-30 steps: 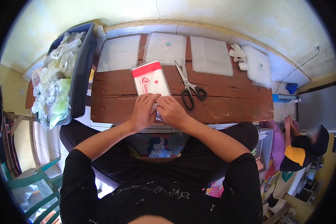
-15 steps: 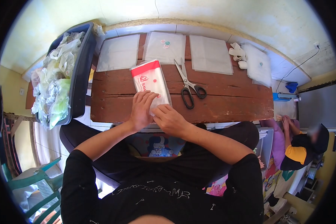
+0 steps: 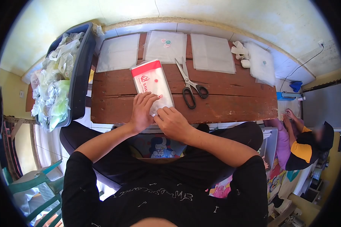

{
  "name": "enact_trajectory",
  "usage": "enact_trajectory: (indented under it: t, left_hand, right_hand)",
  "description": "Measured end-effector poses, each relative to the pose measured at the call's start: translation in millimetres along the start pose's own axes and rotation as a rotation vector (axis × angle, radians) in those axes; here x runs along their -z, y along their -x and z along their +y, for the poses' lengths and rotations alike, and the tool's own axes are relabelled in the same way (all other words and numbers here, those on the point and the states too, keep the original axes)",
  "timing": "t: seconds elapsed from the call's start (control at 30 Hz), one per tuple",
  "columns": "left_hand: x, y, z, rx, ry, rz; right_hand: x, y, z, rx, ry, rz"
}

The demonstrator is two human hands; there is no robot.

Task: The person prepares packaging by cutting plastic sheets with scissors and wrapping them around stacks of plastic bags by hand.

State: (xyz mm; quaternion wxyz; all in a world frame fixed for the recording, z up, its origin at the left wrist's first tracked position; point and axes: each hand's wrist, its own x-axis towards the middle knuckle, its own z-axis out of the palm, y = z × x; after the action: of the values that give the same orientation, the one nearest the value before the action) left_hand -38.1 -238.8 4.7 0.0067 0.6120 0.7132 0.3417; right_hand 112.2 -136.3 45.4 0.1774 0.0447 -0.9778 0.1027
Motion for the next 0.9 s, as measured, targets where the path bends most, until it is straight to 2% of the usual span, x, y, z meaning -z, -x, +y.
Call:
enact_trajectory:
  t: [0.23, 0.4, 0.63, 0.7, 0.83, 0.9]
  left_hand:
    - [-3.9, 0.8, -4.8, -0.019, -0.019, -0.028]
    - [-0.5, -1.6, 0.6, 0.004, -0.013, -0.011]
    - [-1.7, -0.6, -3.1, 0.006, -0.049, -0.021]
    - [0.4, -1.3, -1.8, 0.019, -0.039, -0.035]
    - [-0.2, -2.9, -0.8, 0.036, -0.047, -0.038]
    - [0.3, -3.7, -0.2, 0.039, -0.028, -0.029]
  right_hand:
    - [-6.4, 0.3, 7.9, -0.002, 0.069, -0.049]
    - [9.1, -6.4, 3.1, 0.077, -0.046, -0.076]
    - [38.7, -10.3, 3.1, 0.041, -0.118, -0.068]
    - [45.8, -13.0, 5.5, 0.029, -0.189, 0.035]
    - [54.9, -16.9, 11.0, 0.015, -0.18, 0.083]
    - [56.1, -19.9, 17.0, 0.004, -0.133, 0.223]
